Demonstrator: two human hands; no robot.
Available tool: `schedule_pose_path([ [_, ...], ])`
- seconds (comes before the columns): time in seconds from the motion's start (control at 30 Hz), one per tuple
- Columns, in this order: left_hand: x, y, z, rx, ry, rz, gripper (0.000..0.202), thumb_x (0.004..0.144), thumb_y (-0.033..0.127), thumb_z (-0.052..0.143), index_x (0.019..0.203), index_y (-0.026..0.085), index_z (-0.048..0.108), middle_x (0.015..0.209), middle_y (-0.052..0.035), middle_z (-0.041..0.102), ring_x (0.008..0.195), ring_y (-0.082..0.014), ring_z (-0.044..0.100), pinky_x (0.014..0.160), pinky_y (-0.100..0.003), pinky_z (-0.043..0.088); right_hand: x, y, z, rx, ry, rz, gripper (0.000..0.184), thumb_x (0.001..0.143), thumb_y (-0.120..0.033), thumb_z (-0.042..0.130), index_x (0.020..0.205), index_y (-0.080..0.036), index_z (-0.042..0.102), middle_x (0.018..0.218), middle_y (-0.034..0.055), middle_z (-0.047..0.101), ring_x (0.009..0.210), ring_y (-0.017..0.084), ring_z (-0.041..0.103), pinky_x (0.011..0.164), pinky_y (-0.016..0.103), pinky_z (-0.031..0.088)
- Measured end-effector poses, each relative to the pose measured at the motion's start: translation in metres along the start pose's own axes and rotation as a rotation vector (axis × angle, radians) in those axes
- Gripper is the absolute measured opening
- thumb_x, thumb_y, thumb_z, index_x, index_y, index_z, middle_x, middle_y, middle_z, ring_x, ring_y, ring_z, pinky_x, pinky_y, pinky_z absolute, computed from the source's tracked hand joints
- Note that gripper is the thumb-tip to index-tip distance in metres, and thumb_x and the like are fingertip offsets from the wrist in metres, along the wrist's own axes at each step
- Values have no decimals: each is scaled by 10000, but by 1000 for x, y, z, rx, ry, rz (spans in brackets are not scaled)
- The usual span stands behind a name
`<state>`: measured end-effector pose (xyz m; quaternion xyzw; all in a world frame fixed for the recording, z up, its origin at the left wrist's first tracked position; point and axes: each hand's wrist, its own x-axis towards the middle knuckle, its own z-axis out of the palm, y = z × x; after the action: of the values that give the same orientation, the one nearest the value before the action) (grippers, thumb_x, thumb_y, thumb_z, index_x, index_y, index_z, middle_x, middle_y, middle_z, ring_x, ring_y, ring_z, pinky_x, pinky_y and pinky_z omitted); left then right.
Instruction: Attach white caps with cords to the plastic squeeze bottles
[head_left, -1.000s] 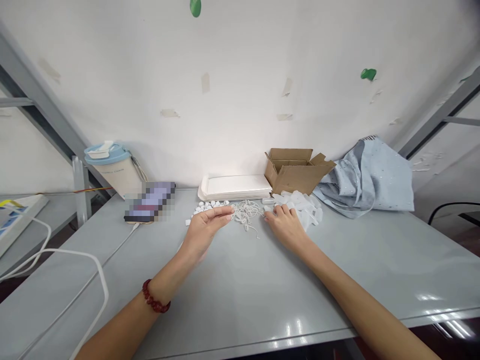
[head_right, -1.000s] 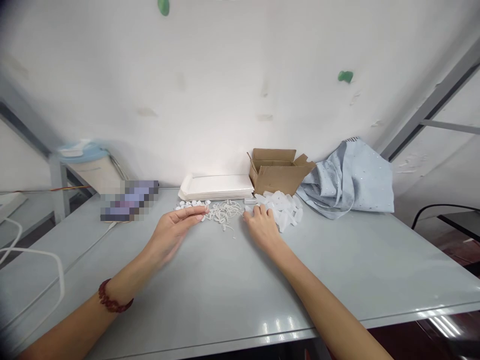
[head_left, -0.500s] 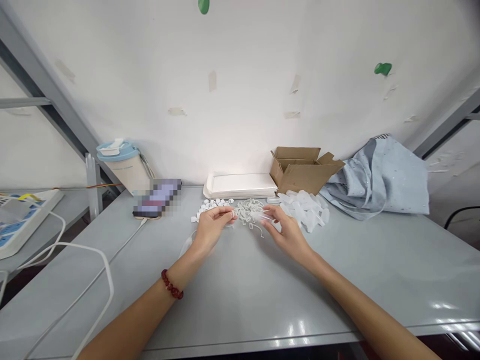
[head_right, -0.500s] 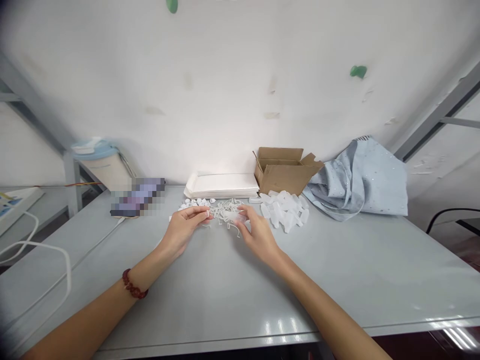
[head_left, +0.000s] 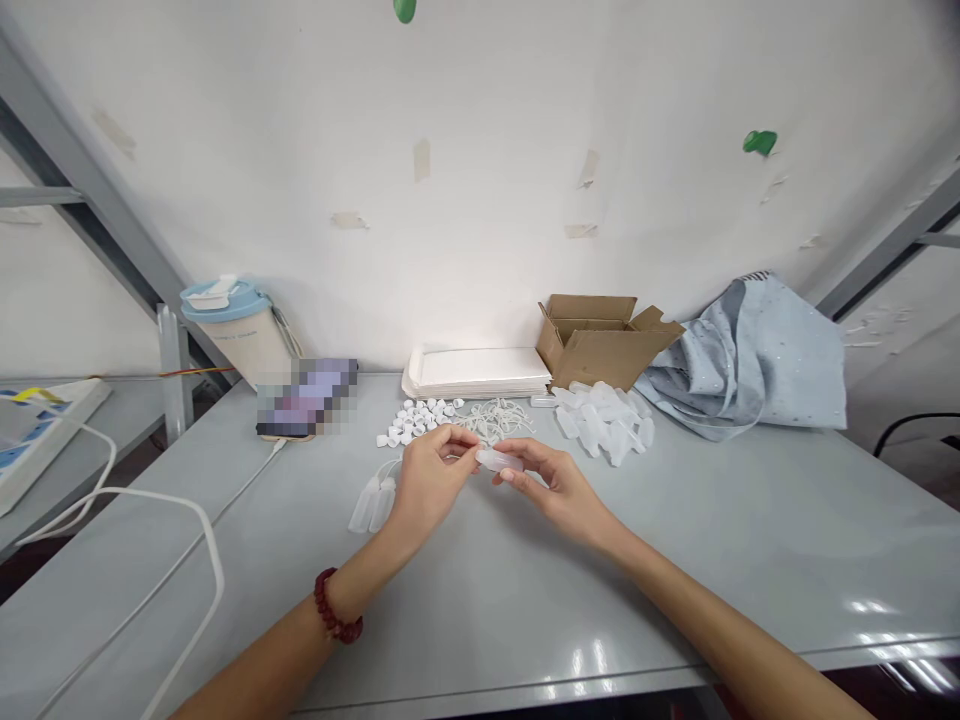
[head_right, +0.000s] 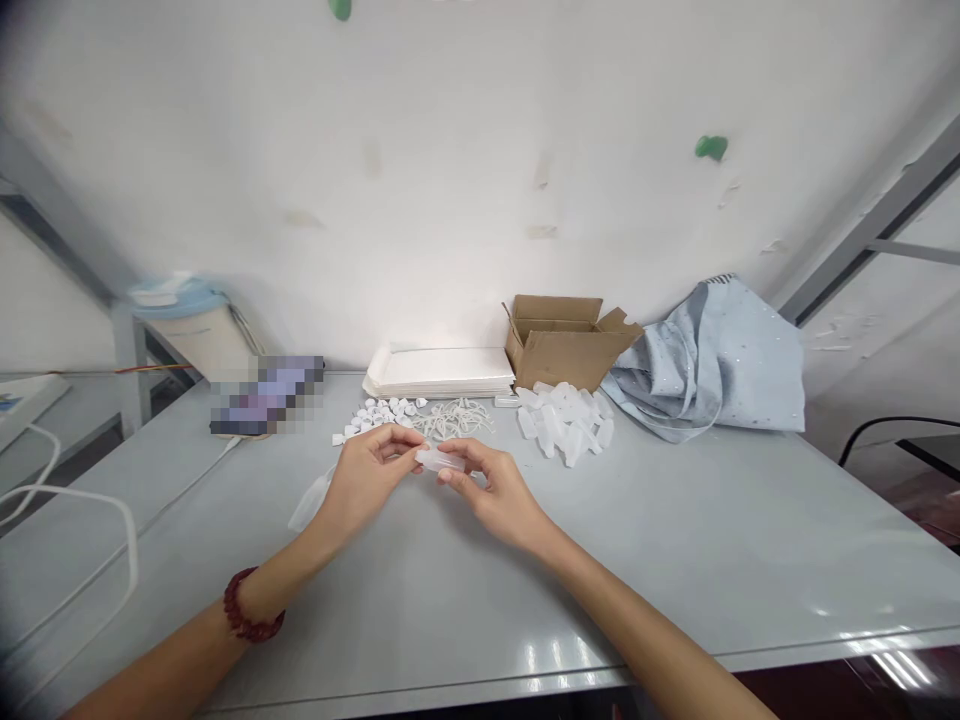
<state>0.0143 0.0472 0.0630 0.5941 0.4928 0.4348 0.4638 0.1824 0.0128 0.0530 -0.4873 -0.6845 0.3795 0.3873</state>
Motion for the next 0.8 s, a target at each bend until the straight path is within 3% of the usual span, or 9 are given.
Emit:
schedule_pose_path([
  [0.27,-10,6,-2,-24,4,69,119,738,238,622,829,165,645,849,-31,676,808,-162,638,753,-276,521,1,3,-1,20,26,39,296,863,-374,516,1088,-188,566,813,41,679,836,200,604,703,311,441],
  [0.57,-12,0,0,75,-8,257,95,802,220,554,826,196,643,904,-28,624,855,-154,600,749,-267,534,1,2,0,51,11,36,262,871,-367,513,1056,-192,576,834,43,671,854,195,608,749,321,443],
  [0.8,-15,0,2,26,-44,274,106,805,219,547,808,211,653,923,-33,566,907,-158,573,794,-280,544,-1,2,3,101,7,34,334,882,-362,502,1175,-202,491,914,52,653,831,187,649,784,351,463],
])
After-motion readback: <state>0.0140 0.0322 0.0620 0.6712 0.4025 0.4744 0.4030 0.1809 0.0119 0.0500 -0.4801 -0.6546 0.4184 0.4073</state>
